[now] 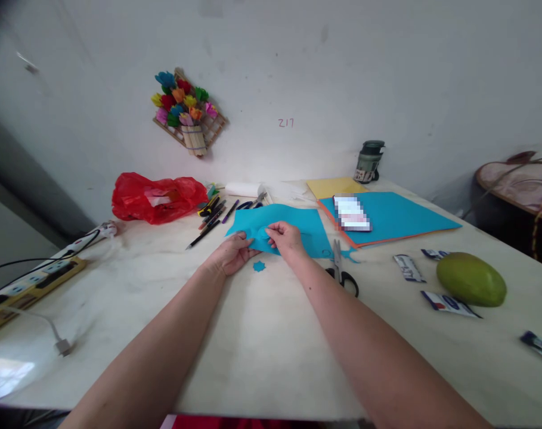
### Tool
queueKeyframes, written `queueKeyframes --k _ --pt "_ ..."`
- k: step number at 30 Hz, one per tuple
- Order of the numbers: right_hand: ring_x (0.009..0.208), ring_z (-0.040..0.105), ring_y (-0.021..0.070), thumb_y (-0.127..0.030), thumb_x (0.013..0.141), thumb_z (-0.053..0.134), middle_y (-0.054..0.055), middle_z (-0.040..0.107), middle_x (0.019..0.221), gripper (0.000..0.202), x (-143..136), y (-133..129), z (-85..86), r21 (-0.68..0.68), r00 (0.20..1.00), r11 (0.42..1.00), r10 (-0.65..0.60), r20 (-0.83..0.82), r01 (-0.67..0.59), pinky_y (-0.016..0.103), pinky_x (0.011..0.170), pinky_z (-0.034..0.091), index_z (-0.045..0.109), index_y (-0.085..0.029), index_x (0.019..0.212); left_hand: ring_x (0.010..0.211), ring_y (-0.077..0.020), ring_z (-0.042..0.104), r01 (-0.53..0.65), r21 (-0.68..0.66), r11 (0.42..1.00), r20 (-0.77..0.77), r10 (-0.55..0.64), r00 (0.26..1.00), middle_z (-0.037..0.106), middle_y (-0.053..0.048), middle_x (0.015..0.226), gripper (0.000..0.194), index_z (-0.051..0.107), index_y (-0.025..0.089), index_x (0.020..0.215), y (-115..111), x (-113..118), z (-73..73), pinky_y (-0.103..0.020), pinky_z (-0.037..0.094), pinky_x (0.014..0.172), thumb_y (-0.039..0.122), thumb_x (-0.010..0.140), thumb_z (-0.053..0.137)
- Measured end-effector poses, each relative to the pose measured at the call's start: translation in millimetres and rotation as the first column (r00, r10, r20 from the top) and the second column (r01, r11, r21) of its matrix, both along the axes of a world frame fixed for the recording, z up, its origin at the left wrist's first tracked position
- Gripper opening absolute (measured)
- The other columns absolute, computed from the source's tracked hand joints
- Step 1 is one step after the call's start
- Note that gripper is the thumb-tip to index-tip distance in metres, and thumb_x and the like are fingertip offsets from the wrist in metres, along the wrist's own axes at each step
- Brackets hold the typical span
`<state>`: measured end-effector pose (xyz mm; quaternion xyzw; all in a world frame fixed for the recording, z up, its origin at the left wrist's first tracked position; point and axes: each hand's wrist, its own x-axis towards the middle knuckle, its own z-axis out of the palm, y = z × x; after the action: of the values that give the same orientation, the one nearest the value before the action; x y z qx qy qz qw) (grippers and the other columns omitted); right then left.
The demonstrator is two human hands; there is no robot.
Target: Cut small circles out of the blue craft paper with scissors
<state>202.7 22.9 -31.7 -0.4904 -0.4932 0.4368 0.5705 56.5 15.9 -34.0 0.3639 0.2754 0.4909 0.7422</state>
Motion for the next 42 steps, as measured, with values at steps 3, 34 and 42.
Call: queueKeyframes --k 3,34,42 --pt "0.041 0.049 0.0082 -0.021 0.065 0.064 -0.005 0.054 0.045 0.008 0.1 -0.5 -0.2 0.013 1.0 1.0 -0.01 0.005 0.01 0.021 0.042 0.04 0.058 -0.017 0.067 0.072 -0.0171 0.066 0.004 0.0 1.0 -0.003 -0.004 1.0 0.062 -0.004 0.069 0.024 0.038 0.016 0.066 0.1 -0.2 -0.3 -0.036 0.053 0.078 -0.002 0.073 0.053" --pt "0.049 0.051 0.0114 -0.029 0.063 0.062 -0.002 0.059 0.056 0.01 -3.3 13.1 -22.0 0.207 0.952 0.975 0.011 0.305 -0.077 0.025 0.05 0.041 0.061 -0.019 0.065 0.05 -0.0114 0.056 0.012 -0.051 0.999 0.037 -0.01 0.999 0.044 0.004 0.049 0.028 0.031 0.017 0.055 -1.4 -1.5 3.0 -0.037 0.053 0.072 -0.008 0.061 0.043" --pt "0.065 0.059 0.0159 -0.027 0.07 0.059 0.002 0.066 0.07 0.008 -5.9 15.3 -27.8 0.303 0.889 0.951 -0.082 0.451 -0.066 0.028 0.062 0.045 0.064 -0.02 0.069 0.065 -0.0172 0.064 -0.021 -0.043 0.999 -0.022 0.02 1.0 0.063 -0.006 0.068 0.017 0.045 0.014 0.064 1.9 -1.3 0.3 -0.038 0.053 0.073 0.002 0.073 0.053"
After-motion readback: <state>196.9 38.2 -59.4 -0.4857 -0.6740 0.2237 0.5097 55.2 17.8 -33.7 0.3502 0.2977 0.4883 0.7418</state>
